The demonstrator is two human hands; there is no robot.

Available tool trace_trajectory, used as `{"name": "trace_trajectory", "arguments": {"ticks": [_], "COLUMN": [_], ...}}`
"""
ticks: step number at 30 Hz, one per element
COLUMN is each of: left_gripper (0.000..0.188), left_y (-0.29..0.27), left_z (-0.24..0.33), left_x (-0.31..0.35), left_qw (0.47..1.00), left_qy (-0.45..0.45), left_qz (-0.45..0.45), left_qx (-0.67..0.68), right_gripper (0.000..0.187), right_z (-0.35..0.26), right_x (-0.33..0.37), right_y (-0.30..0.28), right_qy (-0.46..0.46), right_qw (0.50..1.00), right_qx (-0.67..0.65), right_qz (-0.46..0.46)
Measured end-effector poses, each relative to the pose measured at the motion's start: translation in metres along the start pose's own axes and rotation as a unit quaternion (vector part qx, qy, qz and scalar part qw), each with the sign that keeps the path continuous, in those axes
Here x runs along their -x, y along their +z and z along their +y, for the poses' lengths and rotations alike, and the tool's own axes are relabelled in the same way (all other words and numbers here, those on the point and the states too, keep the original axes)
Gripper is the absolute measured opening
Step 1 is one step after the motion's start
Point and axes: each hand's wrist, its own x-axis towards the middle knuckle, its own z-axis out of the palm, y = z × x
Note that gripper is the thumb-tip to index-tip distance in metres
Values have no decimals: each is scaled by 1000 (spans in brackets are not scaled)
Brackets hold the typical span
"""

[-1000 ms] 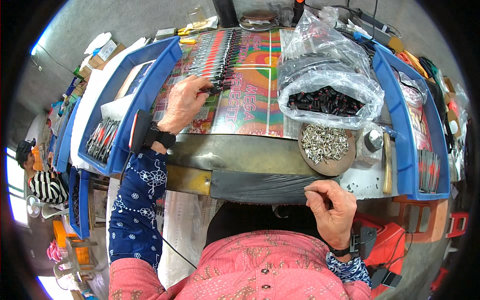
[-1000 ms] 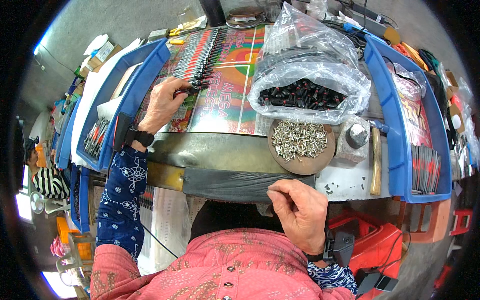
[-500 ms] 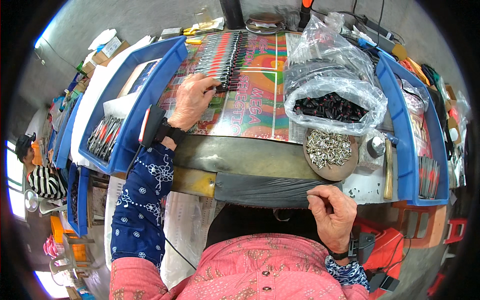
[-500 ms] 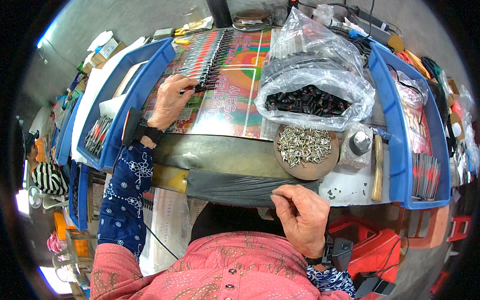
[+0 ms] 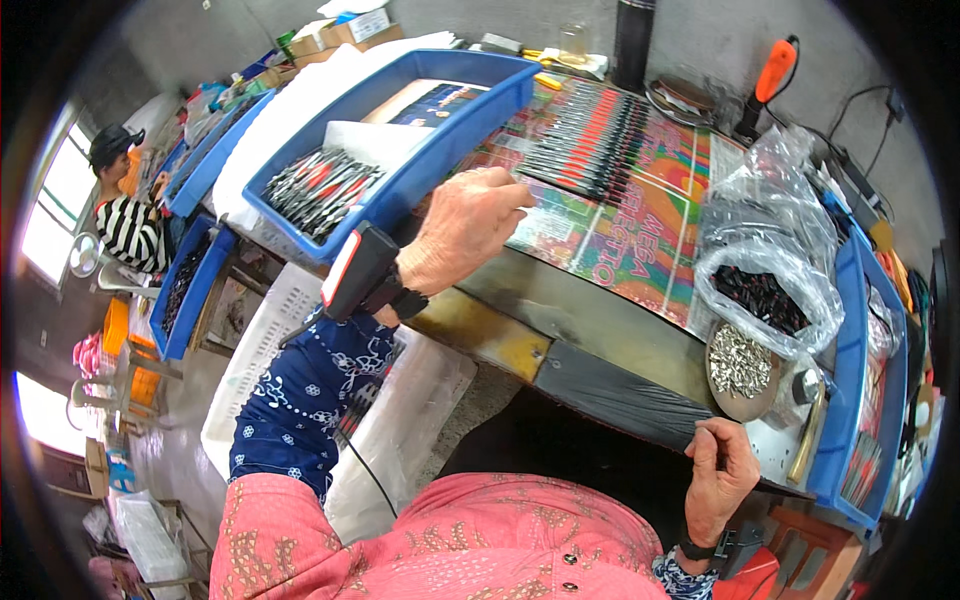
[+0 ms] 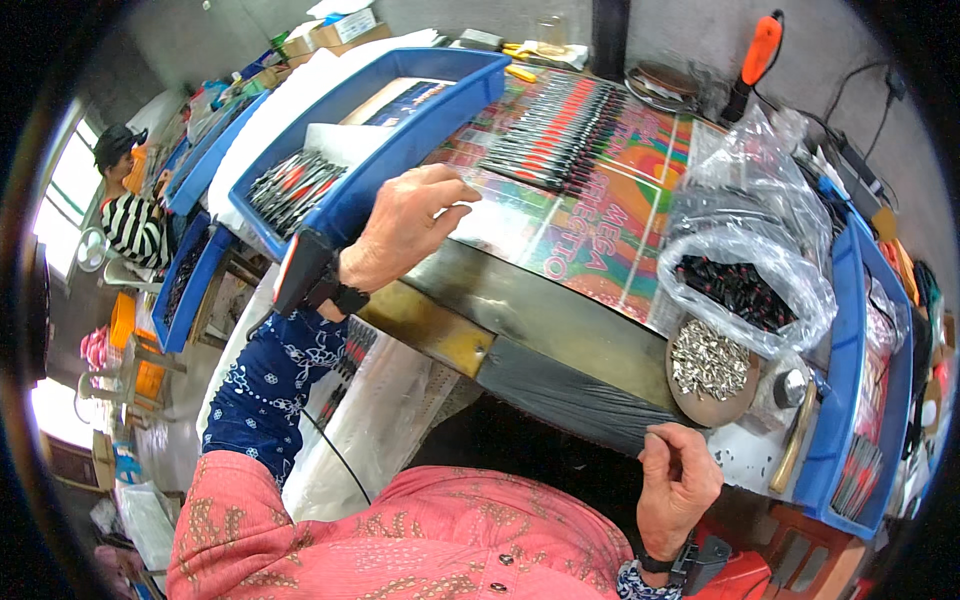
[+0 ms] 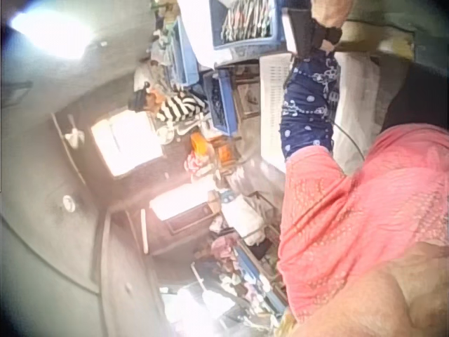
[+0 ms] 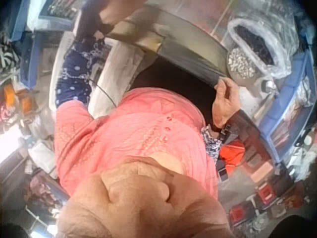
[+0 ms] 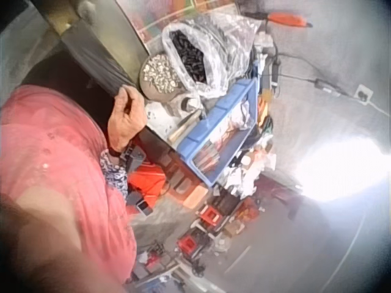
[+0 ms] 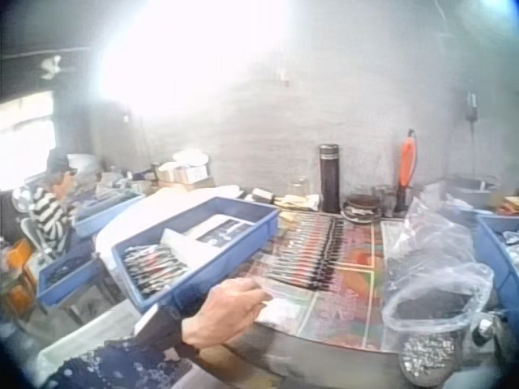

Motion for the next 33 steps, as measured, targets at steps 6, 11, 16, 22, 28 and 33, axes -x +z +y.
{"name": "trace_trajectory", "arguments": {"ticks": [6, 11, 16, 22, 28, 33], "left_gripper": [11, 12, 13, 17, 19, 30], "left_y": [-63, -105, -109, -97, -96, -98], "left_z": [-27, -70, -96, -106, -113, -130], "left_x": [17, 28, 42, 44, 48, 55], "left_qw": [989, 965, 944, 919, 928, 966], "left_qy": [-80, -186, -275, -266, -246, -204], "left_qz": [58, 23, -49, -164, -153, -100], "left_qx": [-114, -186, -178, -241, -234, -126], "right_gripper": [5, 5, 5, 5, 6, 6], "right_z": [4, 4, 4, 1, -4, -12], "right_x": [2, 2, 1, 2, 5, 7], "right_y": [2, 2, 3, 4, -1, -13], "right_qy": [25, 23, 19, 18, 50, 77], "right_qw": [999, 1000, 1000, 1000, 998, 997], "right_qx": [-17, -17, -17, -9, -25, -29], "right_qz": [13, 6, 1, 7, -10, -10]}}
